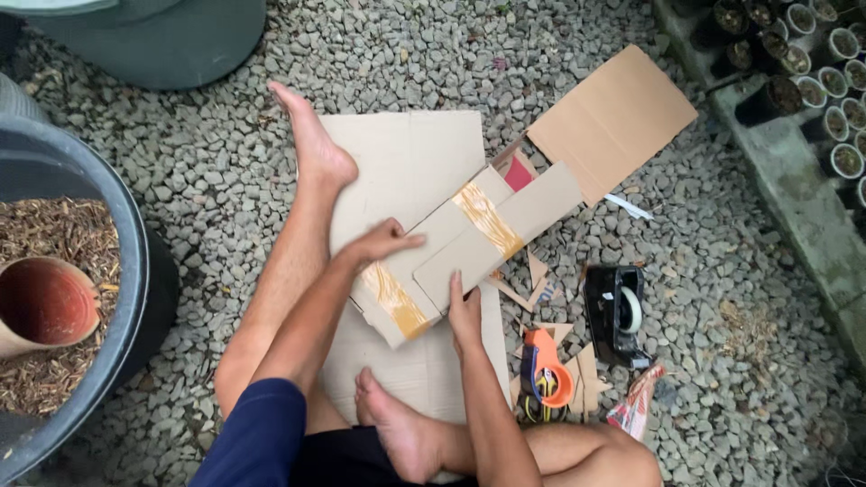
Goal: The person sits on a gravel surface and assembles a cardboard box using scissors and a tape dispenser. They cut the cardboard, fold the flaps, and secure the seams with tape to form a rectangular box.
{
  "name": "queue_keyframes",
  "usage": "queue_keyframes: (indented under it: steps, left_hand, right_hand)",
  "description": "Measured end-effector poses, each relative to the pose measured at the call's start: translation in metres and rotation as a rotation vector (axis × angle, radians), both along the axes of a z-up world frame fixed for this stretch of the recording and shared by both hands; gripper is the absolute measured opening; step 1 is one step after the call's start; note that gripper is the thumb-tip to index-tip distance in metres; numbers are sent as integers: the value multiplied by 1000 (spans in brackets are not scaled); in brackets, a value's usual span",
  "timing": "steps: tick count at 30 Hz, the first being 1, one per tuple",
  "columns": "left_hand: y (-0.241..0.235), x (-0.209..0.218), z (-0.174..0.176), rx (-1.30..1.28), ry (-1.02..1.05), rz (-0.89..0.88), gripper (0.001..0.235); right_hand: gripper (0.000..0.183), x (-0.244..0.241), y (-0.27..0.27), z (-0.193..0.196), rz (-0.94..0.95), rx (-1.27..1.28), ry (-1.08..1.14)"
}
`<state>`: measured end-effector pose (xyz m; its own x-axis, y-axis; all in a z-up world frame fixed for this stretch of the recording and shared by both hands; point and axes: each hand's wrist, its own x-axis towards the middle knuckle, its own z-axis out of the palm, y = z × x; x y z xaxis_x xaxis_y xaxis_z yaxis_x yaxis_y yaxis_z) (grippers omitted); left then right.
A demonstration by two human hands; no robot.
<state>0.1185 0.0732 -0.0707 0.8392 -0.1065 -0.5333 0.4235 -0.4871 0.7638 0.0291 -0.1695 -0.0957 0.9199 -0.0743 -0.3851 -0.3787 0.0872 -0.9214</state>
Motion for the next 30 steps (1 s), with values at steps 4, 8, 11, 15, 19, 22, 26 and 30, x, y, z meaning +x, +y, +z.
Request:
queue_keyframes:
  steps: [4,8,11,15,19,22,26,30]
  left_hand:
    - [-27,-29,-25,-237,-101,-15,114]
    - [-47,-79,-23,-234,-161,130,118]
    - [-60,-115,-15,-370,-377,163,122]
    - [-77,-143,-2,-568,-467,189,128]
    - [-99,-156,33,-344,-665,253,127]
    - [-116,-177,59,-493,-723,253,130]
    - [-143,-214,76,-287,-891,194,132]
    - [-156,-233,93,-326,-961,184,143]
  right_hand:
    - [65,-9,3,22,-63,-57,-97]
    - [56,-23,-26,49,75,-245,-107]
    - [56,-30,-51,67,185,-323,-161]
    - [84,-59,-83,84,256,-311,-473]
    - [98,-81,-99,81,311,-184,-529]
    - [88,-90,-120,66,320,-71,-391]
    - [56,-97,-158,50,352,-73,-277]
    - [44,-89,-168,59,396,-150,-461]
